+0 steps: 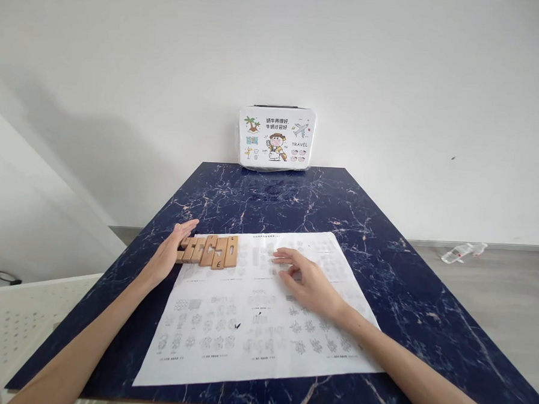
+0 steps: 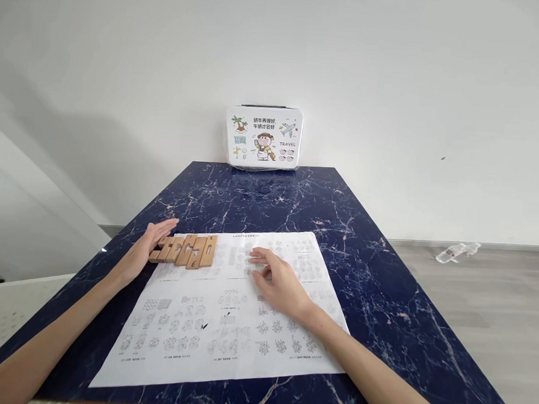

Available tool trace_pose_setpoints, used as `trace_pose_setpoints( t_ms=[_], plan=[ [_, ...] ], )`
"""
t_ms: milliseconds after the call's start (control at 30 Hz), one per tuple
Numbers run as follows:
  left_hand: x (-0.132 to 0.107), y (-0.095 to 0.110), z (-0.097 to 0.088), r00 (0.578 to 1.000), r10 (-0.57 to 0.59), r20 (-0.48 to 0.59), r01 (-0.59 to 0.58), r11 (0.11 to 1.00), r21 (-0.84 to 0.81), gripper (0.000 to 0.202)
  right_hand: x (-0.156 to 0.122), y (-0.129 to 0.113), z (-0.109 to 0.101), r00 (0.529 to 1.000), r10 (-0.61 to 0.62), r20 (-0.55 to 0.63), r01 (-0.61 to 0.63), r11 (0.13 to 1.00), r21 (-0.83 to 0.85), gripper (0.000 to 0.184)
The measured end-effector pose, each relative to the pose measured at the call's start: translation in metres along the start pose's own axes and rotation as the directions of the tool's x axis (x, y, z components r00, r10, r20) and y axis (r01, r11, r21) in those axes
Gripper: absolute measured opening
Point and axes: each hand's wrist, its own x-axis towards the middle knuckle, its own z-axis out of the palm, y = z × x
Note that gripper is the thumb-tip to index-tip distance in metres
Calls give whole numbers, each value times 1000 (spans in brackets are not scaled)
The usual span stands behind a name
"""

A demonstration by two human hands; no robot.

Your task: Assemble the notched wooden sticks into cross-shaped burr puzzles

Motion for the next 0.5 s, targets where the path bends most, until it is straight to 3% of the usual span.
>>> trace_pose_setpoints(
  t_ms=[200, 500],
  plan=[
    [-5, 10, -3, 988, 102, -115, -72, 969, 237, 53, 0, 0, 0, 1000, -3, -1, 3, 1000, -5, 41],
    [0, 9, -8, 952, 80, -296, -8, 972, 236, 33, -1, 0, -2, 1000, -2, 5, 2, 1000, -9, 40]
  ],
)
